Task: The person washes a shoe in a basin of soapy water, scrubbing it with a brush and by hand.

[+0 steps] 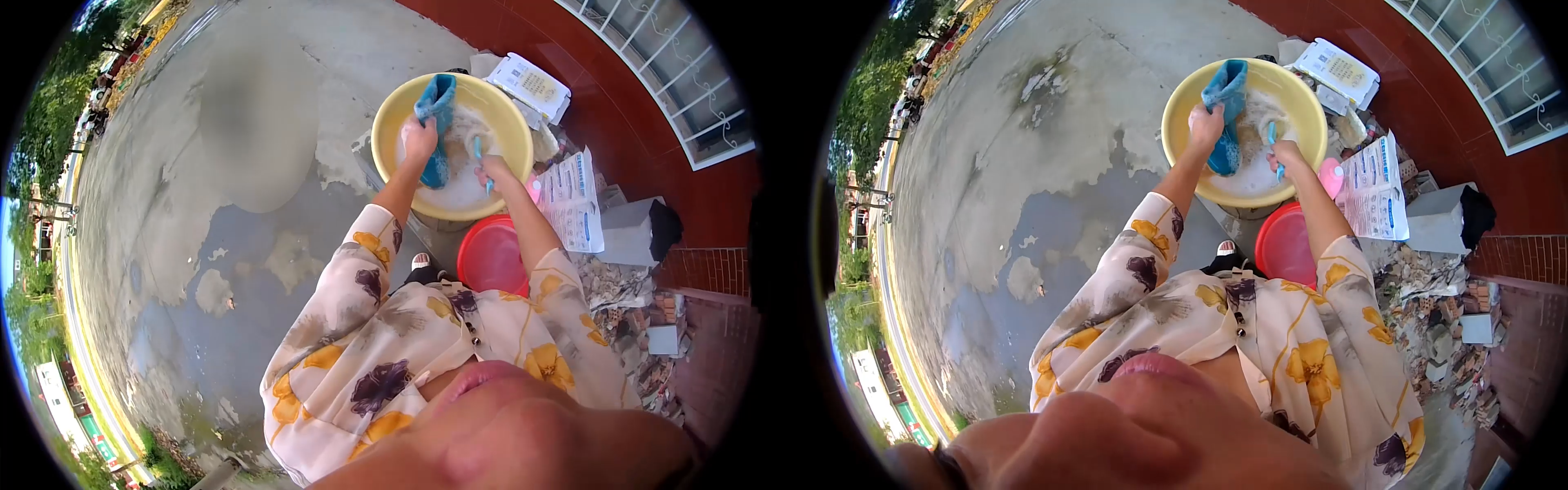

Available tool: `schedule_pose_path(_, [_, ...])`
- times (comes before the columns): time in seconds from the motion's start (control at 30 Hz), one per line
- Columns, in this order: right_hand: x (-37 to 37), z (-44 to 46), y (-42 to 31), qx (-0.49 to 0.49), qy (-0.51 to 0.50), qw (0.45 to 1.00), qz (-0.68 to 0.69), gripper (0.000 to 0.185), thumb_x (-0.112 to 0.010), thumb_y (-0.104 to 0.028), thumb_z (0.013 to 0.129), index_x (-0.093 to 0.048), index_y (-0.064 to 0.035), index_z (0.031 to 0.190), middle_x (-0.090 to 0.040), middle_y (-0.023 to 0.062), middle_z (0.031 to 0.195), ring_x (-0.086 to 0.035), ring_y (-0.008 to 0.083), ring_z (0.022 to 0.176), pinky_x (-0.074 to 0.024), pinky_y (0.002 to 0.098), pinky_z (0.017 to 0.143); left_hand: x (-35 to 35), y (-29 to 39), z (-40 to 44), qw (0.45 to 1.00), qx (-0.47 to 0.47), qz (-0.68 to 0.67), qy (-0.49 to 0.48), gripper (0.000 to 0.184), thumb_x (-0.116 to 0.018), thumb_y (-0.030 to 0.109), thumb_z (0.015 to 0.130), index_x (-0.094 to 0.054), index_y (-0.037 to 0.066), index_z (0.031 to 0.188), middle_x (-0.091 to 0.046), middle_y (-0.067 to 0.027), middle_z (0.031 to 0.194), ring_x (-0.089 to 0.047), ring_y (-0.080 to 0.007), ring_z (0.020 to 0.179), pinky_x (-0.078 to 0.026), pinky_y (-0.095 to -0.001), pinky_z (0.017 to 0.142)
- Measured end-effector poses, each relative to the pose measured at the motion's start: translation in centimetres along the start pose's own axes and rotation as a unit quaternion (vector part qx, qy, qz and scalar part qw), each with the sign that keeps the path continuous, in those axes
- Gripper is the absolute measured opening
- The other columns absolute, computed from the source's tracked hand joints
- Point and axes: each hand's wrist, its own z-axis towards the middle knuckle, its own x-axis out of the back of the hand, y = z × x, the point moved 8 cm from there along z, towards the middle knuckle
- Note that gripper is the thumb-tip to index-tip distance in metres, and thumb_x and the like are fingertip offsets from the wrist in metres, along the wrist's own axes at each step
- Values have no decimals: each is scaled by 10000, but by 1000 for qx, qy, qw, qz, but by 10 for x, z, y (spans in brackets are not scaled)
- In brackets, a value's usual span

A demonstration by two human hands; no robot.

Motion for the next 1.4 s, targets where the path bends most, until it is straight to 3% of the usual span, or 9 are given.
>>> schedule_pose_path(0.07, [-20,-13,-12,61,-17,992,-114,329,-412,-112,912,-502,-45,1221,-487,53,650,-355,95,395,-299,260,340,2,-28,8,992,115,-51,-2,384,-683,307,736,-664,6,973,-677,-127,878,-658,-228,809,-497,-369,749])
schedule_pose_path(0.17, [-48,-49,-30,213,15,972,-98,427,-413,-131,926,-458,-122,1350,-460,17,618,-349,95,391,-299,265,343,5,-10,-6,998,38,-57,14,447,-707,340,722,-652,37,1046,-670,-97,932,-639,-196,831,-488,-331,748])
schedule_pose_path(0.8, [-88,-45,14,161,-54,970,-174,423,-398,-139,928,-480,-154,1343,-476,38,578,-464,149,418,-410,325,405,-13,-65,-37,884,228,-408,-12,361,-570,109,895,-476,-43,1209,-586,-120,1106,-585,-217,945,-480,-350,812])
schedule_pose_path(1.0, [-85,16,-43,199,67,959,-193,419,-421,-190,928,-482,-149,1340,-470,22,554,-420,135,384,-394,297,390,-7,-59,-45,851,265,-446,-77,384,-559,86,890,-454,20,1253,-563,-109,1163,-558,-238,1050,-466,-400,890])
schedule_pose_path(1.07, [-65,9,-50,197,69,964,-165,419,-416,-178,923,-487,-149,1335,-504,25,581,-440,142,390,-410,297,397,-4,-38,-55,868,266,-348,-234,441,-605,127,866,-444,46,1268,-543,-103,1202,-522,-237,1110,-419,-427,946])
schedule_pose_path(1.13, [-43,21,-47,207,66,959,-183,443,-394,-138,887,-510,-134,1315,-591,107,676,-534,199,470,-450,324,451,11,-23,-47,917,202,-271,-212,597,-701,189,785,-434,-11,1279,-572,-142,1134,-581,-273,1009,-477,-343,825])
schedule_pose_path(1.2, [-20,15,-36,181,162,952,-185,437,-392,-133,885,-519,-130,1303,-618,131,710,-559,212,496,-461,330,465,43,13,-33,989,-133,63,-20,708,-704,294,770,-397,-67,1297,-541,-208,1162,-539,-343,1066,-435,-404,900])
schedule_pose_path(1.33, [-65,14,-30,325,138,867,-351,420,-436,-134,848,-543,-97,1253,-648,231,903,-632,383,808,-492,441,702,-4,49,-11,970,-46,158,-181,839,-633,454,775,-338,-128,1303,-448,-307,1220,-432,-422,1175,-355,-454,991])
schedule_pose_path(1.4, [-54,23,-24,255,110,908,-314,423,-441,-126,828,-549,-91,1235,-630,241,944,-583,429,935,-463,467,800,-11,54,-2,939,-65,291,-173,800,-620,442,768,-375,-142,1257,-436,-324,1235,-435,-429,1174,-359,-476,987])
